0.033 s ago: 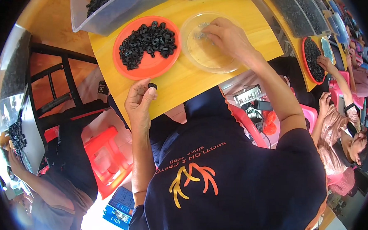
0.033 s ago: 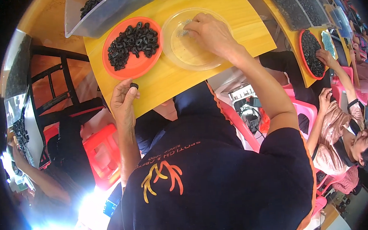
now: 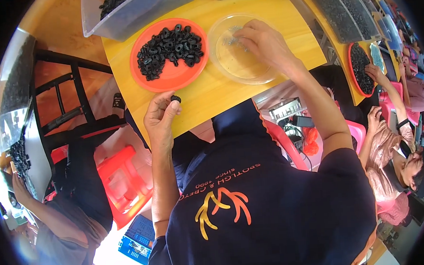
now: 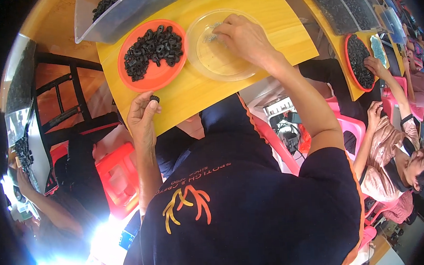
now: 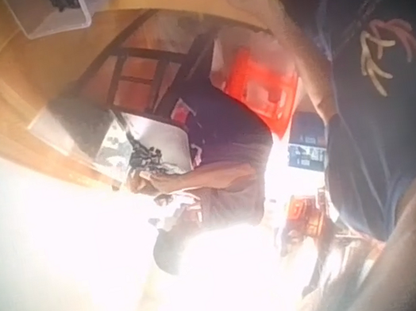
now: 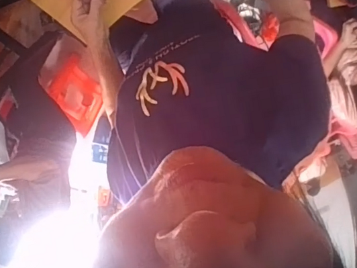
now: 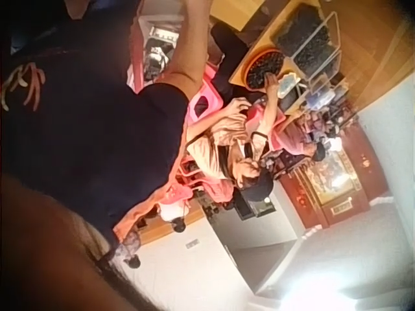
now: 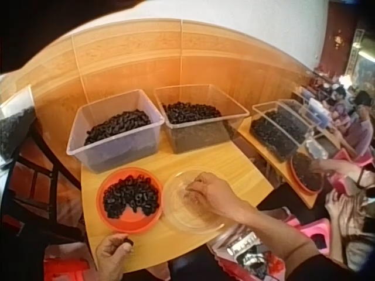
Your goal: The person assembles cord locks by taking small metal springs from a tray and inserting them into plastic stoppers by hand.
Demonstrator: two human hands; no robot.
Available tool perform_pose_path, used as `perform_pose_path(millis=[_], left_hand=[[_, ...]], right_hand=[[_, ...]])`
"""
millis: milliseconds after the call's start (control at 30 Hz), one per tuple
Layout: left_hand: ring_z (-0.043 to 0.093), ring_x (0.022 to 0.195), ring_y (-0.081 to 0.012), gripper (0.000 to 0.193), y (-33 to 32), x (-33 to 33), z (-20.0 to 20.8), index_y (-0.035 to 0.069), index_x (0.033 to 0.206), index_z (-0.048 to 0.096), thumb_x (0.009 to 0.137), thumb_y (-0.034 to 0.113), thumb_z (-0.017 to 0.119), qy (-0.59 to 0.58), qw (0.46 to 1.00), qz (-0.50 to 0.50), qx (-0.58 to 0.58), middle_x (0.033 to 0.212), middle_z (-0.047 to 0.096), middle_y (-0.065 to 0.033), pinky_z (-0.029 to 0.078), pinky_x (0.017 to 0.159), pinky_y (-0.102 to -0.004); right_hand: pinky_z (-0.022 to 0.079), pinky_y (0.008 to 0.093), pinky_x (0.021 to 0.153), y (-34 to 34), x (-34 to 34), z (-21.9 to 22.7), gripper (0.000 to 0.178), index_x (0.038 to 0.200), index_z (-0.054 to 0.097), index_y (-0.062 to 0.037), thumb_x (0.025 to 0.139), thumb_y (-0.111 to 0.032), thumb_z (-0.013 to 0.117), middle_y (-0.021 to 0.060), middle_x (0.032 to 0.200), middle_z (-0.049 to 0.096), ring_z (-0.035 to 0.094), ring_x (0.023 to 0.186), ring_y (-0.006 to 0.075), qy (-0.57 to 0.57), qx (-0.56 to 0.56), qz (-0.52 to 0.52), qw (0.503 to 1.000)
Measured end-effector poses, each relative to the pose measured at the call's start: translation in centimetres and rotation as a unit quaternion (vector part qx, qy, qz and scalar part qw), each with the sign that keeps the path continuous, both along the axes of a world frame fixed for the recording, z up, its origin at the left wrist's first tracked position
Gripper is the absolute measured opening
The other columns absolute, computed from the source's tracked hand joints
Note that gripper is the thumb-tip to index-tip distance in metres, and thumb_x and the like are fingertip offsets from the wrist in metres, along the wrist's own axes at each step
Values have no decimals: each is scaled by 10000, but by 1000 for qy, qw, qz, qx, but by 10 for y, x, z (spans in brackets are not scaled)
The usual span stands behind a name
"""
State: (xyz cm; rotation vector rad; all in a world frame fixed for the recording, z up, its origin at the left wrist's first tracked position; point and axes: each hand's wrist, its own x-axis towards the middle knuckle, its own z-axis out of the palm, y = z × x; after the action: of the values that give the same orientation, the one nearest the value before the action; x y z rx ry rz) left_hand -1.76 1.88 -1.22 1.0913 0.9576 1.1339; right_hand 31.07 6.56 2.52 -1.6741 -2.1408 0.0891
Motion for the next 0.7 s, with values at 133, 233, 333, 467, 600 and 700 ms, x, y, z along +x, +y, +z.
perform_pose_path(millis=[133,233,333,467,600,700], left_hand=[[588,774,-99,218,0,-1,-2,19,1099,622,891,53,677,-13,1000,4,3,896,603,-21,480,693,-236],[597,775,-105,204,0,-2,-2,20,1085,620,892,51,675,-12,1000,1,4,891,611,-25,488,705,-242],[600,772,-108,193,0,-3,-3,21,1074,618,892,49,675,-18,1000,-3,6,892,618,-32,492,710,-244],[605,772,-113,192,2,-2,-5,20,1074,616,892,44,672,-24,1000,-7,4,909,628,-43,494,708,-247],[609,773,-116,193,0,-1,-5,17,1077,615,893,40,669,-24,1000,-8,7,914,631,-48,497,708,-250],[610,771,-117,194,0,-2,-5,15,1080,614,894,38,667,-19,1000,-9,6,910,630,-50,499,707,-250]], right_hand=[[493,411,850,1,17,0,218,1074,692,-103,870,-158,636,98,1036,638,588,1014,308,-9,114,-61,992],[504,422,818,4,36,2,211,1067,694,-95,883,-175,630,119,1061,640,614,977,311,-104,204,-112,967],[512,427,791,-1,44,3,222,1069,684,-62,921,-202,597,156,1012,669,652,911,328,-9,61,-183,981],[504,357,764,1,57,-6,281,1089,653,-12,959,-242,558,160,940,695,668,825,287,79,-87,-167,979],[501,353,744,1,61,5,297,1066,656,-3,975,-255,527,141,861,709,677,810,275,163,-56,-138,975],[509,371,747,-1,64,12,302,1059,662,-9,978,-260,515,128,860,714,679,804,286,150,-41,-171,973]])
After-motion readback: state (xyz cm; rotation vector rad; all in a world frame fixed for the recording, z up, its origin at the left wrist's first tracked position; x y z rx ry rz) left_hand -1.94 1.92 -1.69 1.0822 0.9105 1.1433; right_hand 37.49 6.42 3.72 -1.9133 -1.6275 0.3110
